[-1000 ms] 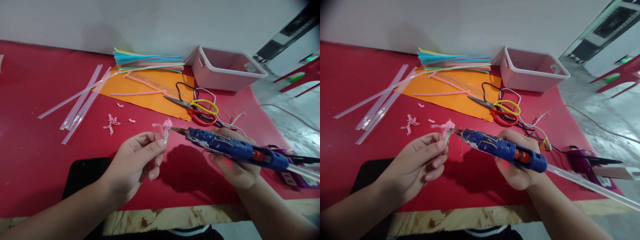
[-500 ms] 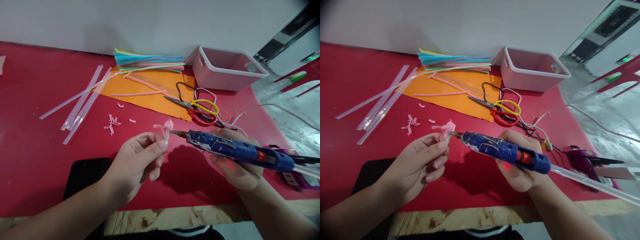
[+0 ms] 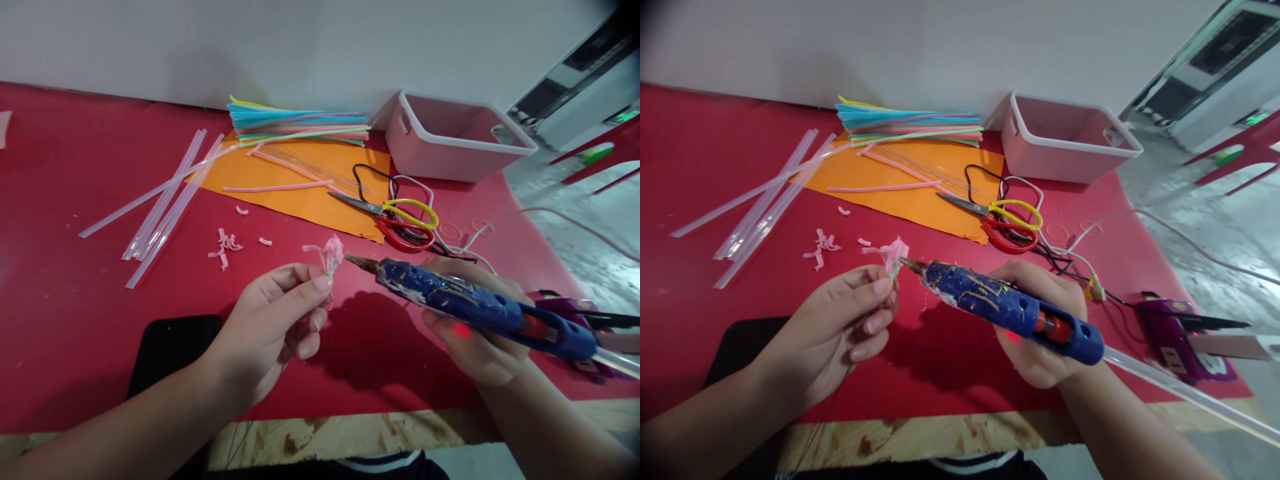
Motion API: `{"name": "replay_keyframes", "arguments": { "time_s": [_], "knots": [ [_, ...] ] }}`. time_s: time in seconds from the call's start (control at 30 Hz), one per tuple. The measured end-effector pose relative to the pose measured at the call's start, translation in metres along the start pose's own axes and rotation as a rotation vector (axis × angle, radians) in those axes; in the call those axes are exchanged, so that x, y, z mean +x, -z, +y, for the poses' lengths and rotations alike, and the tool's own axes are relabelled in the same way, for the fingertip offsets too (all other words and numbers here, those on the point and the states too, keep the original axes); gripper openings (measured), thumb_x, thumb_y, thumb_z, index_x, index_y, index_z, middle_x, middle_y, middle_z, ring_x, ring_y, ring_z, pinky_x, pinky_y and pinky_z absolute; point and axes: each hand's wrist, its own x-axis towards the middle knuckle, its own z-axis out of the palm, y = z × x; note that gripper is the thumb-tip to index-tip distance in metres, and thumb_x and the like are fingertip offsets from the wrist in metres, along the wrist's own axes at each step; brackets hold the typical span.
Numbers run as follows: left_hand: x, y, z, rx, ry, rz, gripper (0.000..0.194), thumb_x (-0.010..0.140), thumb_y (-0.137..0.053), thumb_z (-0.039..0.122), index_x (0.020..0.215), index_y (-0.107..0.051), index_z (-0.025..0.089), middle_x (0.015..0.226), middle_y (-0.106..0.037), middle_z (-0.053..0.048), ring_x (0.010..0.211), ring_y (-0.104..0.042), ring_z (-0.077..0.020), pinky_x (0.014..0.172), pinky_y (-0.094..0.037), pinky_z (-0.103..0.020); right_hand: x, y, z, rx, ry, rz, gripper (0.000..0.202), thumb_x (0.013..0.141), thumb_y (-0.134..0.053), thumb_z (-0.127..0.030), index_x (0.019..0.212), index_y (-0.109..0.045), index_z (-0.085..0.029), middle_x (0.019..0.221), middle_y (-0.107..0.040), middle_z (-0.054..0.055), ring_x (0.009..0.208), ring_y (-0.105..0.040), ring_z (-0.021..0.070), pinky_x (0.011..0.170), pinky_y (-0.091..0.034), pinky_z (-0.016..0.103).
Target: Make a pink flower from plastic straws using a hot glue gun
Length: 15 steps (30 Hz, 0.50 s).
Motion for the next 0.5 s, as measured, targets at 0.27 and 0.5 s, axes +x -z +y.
{"name": "replay_keyframes", "arguments": {
  "time_s": [0.27,0.5],
  "knots": [
    [0.000,0.001,0.002,-0.009,0.034,-0.021,0.018,0.081,-0.072,0.010,0.065,-0.064,0.014,0.057,-0.060,0.003,0.043,-0.049,-0.0040,0.032,-0.041,-0.008,0.008,-0.001,-0.009,-0.024,0.010,-0.006,0.016,0.076,-0.055,-0.015,0.087,-0.059,-0.026,0.068,-0.063,-0.002,0.053,-0.058,0.0140,0.047,-0.045,0.028],
    [0.000,0.001,0.001,-0.003,0.062,-0.041,0.017,0.083,-0.071,0.013,0.067,-0.065,0.013,0.062,-0.061,0.002,0.046,-0.051,-0.0047,0.032,-0.042,-0.009,0.006,-0.005,-0.004,-0.007,0.160,0.067,0.023,0.072,-0.058,-0.014,0.093,-0.062,-0.020,0.075,-0.063,0.001,0.060,-0.059,0.0130,0.052,-0.047,0.027]
  ]
}}
